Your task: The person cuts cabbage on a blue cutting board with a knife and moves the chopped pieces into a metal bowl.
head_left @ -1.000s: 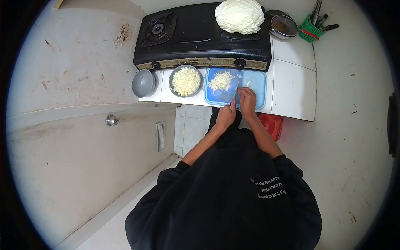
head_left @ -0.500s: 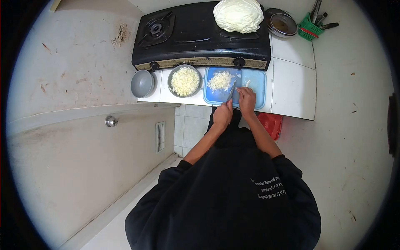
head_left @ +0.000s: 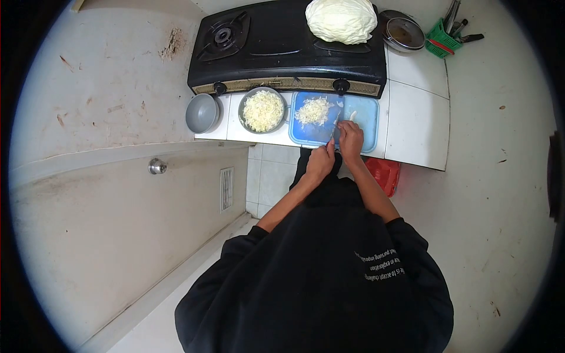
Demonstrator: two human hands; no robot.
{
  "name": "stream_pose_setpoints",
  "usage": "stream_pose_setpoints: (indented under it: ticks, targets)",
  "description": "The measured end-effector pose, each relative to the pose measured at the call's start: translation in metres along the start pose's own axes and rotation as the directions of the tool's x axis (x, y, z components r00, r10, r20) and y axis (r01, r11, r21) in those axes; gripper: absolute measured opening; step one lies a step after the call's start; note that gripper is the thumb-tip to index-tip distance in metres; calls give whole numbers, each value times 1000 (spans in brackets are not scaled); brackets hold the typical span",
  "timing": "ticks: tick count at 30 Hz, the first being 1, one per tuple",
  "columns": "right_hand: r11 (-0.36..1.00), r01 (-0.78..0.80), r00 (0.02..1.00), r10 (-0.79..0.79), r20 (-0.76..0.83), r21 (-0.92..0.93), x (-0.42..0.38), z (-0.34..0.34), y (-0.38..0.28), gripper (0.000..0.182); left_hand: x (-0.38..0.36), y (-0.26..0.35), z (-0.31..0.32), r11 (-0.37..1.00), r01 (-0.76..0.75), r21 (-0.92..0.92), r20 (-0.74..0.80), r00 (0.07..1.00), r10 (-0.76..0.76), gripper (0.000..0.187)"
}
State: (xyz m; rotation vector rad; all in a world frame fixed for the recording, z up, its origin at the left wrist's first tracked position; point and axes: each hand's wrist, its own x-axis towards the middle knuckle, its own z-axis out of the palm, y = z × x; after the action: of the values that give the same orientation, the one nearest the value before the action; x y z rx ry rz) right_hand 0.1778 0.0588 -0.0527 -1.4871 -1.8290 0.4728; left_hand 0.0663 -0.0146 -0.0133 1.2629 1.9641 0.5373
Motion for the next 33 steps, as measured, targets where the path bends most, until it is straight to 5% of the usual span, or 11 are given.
stream_pose_setpoints:
  ticks: [33]
  targets:
    - [999,-2,1000,2,6,-48,0,2,-1,13,6,3,-4,990,65,121,19,998,-68,66]
